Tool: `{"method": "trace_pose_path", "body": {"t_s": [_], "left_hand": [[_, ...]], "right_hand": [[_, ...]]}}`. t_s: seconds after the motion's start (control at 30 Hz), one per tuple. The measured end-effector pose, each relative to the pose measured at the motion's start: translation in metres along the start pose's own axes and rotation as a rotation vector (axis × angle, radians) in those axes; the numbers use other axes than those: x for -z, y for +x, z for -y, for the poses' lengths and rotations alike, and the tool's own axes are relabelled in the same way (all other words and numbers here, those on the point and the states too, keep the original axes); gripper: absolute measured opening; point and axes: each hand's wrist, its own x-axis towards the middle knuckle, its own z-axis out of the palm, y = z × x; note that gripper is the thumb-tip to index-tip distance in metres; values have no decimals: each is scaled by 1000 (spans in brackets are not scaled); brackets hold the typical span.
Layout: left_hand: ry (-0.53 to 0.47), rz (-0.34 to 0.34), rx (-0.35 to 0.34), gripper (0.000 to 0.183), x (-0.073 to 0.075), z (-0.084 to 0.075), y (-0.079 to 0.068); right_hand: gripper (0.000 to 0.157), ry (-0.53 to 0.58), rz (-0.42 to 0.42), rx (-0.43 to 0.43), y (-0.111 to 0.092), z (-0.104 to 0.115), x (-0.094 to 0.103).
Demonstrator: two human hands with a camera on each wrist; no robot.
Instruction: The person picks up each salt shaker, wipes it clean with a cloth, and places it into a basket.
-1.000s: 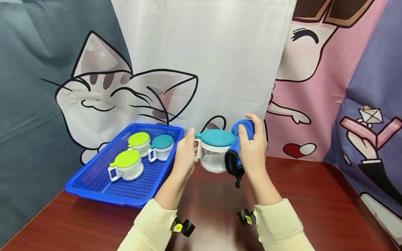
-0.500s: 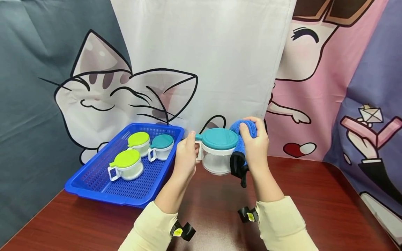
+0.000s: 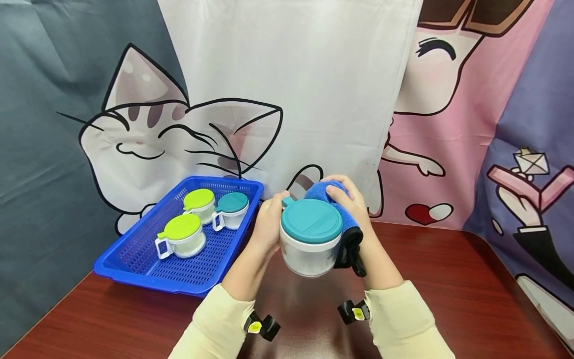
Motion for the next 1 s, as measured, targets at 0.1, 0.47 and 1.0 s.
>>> {"method": "trace_pose_path", "body": {"t_s": [0.1, 0.47, 1.0], "left_hand": [[42, -12, 26, 46, 0, 1, 0], [127, -302, -12, 41, 17, -7, 11], [248, -458, -103, 41, 28, -5, 22]], "right_hand": [[18, 29, 54, 8, -2, 2, -6], [43, 39, -35, 217, -4, -14, -11], [87, -56, 165, 28, -10, -14, -4]]}}
